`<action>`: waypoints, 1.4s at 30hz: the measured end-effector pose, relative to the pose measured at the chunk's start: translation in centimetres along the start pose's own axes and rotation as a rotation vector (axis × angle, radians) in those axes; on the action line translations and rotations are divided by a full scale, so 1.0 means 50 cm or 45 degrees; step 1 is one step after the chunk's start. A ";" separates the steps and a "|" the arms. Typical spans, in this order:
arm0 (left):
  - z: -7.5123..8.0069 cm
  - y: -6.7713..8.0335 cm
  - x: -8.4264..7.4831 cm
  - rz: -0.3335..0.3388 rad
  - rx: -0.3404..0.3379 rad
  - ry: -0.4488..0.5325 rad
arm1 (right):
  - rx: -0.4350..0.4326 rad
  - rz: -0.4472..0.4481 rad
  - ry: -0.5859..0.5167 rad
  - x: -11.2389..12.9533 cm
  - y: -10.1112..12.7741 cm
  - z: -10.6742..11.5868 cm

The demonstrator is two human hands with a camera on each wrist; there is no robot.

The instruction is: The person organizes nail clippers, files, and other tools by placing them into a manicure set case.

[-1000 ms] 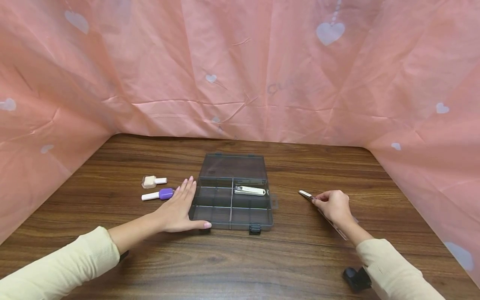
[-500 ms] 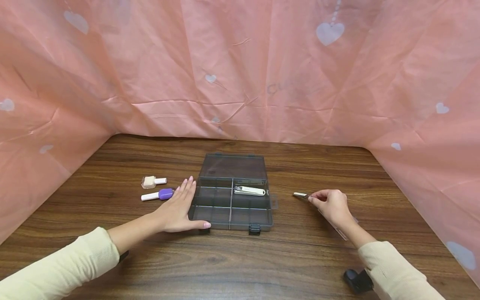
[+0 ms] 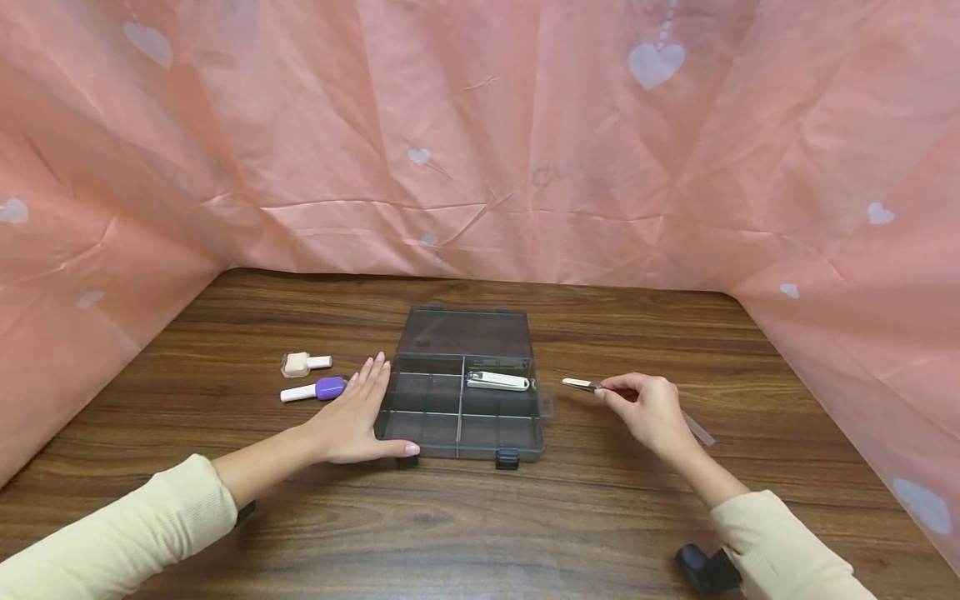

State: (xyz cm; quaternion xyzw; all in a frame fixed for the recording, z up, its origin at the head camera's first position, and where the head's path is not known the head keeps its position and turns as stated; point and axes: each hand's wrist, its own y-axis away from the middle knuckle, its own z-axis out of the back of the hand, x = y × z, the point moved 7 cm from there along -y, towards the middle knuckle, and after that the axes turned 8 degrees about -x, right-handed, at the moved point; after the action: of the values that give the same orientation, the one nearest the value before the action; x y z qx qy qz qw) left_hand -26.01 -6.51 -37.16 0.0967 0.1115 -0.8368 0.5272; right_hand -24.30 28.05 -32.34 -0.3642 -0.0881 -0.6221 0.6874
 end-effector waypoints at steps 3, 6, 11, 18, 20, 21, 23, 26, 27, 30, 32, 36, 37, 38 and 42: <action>-0.001 0.000 0.001 0.002 0.002 -0.002 | -0.031 0.063 -0.020 0.015 0.003 -0.003; -0.001 0.000 0.002 0.003 0.004 -0.002 | -0.041 0.098 -0.051 0.028 0.007 -0.007; -0.001 0.000 0.002 0.003 0.006 0.000 | -0.059 0.137 -0.096 0.049 0.013 -0.016; 0.000 0.002 0.000 0.007 0.007 0.013 | -0.070 0.201 -0.143 0.077 0.014 -0.037; 0.000 0.002 0.001 0.010 0.009 0.012 | -0.063 0.218 -0.153 0.087 0.010 -0.044; 0.000 0.002 0.001 0.007 0.008 0.013 | -0.057 0.224 -0.163 0.092 0.007 -0.048; -0.001 0.001 0.002 0.008 0.010 0.013 | -0.050 0.239 -0.180 0.101 0.001 -0.057; -0.002 0.001 0.003 0.006 0.008 0.019 | -0.046 0.259 -0.209 0.114 -0.008 -0.071; -0.002 0.001 0.002 0.006 0.009 0.016 | -0.044 0.265 -0.213 0.117 -0.011 -0.075; -0.001 0.001 0.001 0.006 0.008 0.019 | -0.028 0.267 -0.220 0.123 -0.018 -0.089; 0.000 0.001 0.000 0.004 0.010 0.019 | -0.022 0.268 -0.212 0.126 -0.023 -0.098; -0.001 0.001 0.001 0.006 0.018 0.019 | -0.006 0.274 -0.196 0.129 -0.031 -0.113; 0.000 0.001 0.000 0.004 0.015 0.021 | 0.002 0.277 -0.188 0.130 -0.033 -0.117; 0.000 0.001 0.000 0.004 0.016 0.023 | 0.013 0.277 -0.185 0.131 -0.035 -0.121; -0.001 0.001 0.002 0.003 0.017 0.023 | 0.080 0.297 -0.162 0.137 -0.042 -0.136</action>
State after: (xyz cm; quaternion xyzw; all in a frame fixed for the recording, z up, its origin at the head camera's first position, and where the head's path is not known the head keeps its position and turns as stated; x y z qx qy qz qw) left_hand -26.03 -6.60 -37.24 0.1079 0.1105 -0.8359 0.5267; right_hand -27.03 18.56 -32.46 -0.3889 -0.1078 -0.5105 0.7592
